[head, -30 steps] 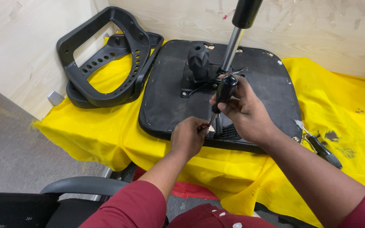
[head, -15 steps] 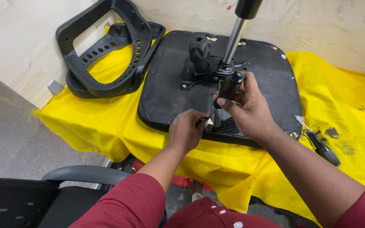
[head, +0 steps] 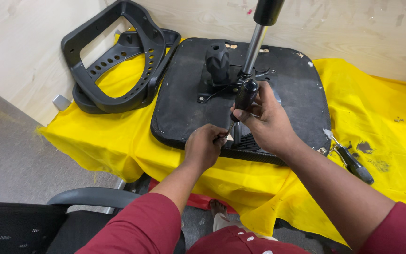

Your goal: The person attaches a black office chair seat to its metal base using a screwdriver. They align the seat, insert screws, and tighten them to secure the seat to the base.

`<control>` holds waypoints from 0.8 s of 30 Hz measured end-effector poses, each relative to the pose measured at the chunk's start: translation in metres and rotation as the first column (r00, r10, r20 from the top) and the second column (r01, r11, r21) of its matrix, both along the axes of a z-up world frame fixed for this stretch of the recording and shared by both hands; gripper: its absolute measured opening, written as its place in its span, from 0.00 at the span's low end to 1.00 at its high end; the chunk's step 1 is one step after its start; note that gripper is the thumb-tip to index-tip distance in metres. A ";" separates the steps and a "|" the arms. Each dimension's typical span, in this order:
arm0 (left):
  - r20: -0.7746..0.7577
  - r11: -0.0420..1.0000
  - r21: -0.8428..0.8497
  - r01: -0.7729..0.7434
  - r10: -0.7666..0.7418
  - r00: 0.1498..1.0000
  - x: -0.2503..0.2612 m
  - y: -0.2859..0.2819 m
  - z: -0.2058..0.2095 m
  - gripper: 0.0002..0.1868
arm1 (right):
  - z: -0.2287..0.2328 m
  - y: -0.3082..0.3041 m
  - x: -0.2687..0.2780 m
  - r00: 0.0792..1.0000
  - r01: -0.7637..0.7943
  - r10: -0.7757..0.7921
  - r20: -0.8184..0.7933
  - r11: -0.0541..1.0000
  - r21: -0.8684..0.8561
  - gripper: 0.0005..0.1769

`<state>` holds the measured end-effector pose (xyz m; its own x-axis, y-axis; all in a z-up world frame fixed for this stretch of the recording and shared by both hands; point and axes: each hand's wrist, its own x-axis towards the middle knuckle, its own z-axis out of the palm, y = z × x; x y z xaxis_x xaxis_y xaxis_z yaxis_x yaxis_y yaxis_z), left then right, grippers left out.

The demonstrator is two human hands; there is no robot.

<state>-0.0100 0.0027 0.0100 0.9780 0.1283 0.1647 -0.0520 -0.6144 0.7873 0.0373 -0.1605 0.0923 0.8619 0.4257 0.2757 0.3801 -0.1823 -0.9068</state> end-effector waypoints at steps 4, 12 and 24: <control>0.028 1.000 0.021 0.002 -0.002 1.000 -0.002 0.001 0.002 0.09 | 0.001 0.003 0.001 1.000 0.014 -0.014 -0.002 1.000 -0.025 0.25; -0.132 1.000 0.015 0.003 -0.001 0.991 -0.002 0.004 0.012 0.11 | 0.002 0.000 0.003 1.000 0.006 -0.005 0.030 1.000 -0.021 0.23; -0.078 0.999 0.023 -0.040 0.042 0.996 -0.003 0.001 0.011 0.09 | -0.002 0.000 0.010 0.999 0.010 -0.007 0.036 0.997 -0.076 0.23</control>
<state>-0.0130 0.0037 0.0214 0.9821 0.1655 0.0903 0.0352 -0.6316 0.7745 0.0468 -0.1602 0.0899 0.8555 0.4395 0.2740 0.4106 -0.2531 -0.8760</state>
